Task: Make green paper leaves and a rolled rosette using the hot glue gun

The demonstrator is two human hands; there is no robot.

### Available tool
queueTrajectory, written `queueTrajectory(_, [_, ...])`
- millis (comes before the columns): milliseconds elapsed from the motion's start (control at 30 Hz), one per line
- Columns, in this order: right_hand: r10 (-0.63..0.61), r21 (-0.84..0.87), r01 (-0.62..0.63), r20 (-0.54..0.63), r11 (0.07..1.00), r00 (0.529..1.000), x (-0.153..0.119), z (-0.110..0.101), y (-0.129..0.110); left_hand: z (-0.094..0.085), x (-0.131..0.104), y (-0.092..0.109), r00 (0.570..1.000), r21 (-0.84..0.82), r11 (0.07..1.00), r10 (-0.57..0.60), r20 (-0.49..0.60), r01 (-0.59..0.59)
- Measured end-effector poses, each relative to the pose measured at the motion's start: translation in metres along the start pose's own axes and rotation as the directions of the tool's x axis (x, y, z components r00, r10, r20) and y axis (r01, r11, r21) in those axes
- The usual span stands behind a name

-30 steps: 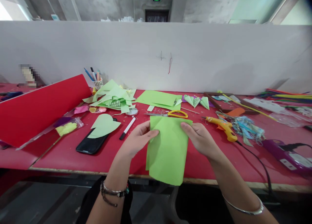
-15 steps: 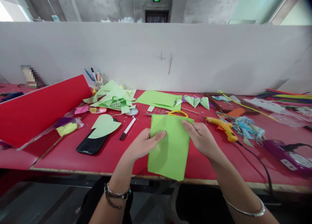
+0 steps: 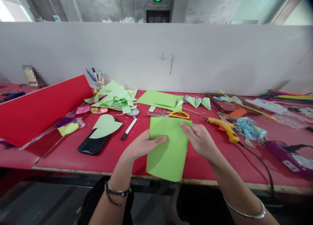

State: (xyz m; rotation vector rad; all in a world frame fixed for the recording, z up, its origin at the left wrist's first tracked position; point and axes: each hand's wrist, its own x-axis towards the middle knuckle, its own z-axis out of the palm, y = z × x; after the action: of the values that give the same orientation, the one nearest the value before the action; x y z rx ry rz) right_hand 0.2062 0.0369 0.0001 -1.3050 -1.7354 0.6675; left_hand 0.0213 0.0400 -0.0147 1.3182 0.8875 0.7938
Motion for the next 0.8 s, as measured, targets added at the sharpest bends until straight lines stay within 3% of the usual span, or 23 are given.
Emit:
queueTrajectory(167, [0.057,0.155,-0.064,0.052,0.986,0.997,-0.0008,0.0010,0.0033,0.0051,-0.0012,0.0036,1.000,0.040,0.999,0.015,-0.023,-0.014])
queueTrajectory(300, [0.032,0.198,-0.052,0.103,0.979,0.994,-0.0034,0.0026,0.0064,0.0043,-0.0013,0.0041,0.998,0.036,0.999,0.010,-0.061,-0.008])
queueTrajectory(433, [-0.009,0.190,-0.033,0.218,0.981,0.976,-0.0031,0.0032,0.0075,0.0028,-0.0022,0.0046,0.998,0.028,1.000,0.011,-0.070,-0.009])
queueTrajectory(633, [-0.047,0.166,0.010,0.221,0.986,0.974,-0.0009,0.0034,0.0089,0.0021,-0.0034,0.0061,0.997,0.045,0.999,0.022,-0.076,-0.018])
queueTrajectory(800, [-0.088,0.278,-0.019,0.368,0.960,0.926,-0.0031,0.0034,0.0072,-0.0018,-0.0051,0.0074,0.986,0.085,0.996,0.041,-0.162,-0.027])
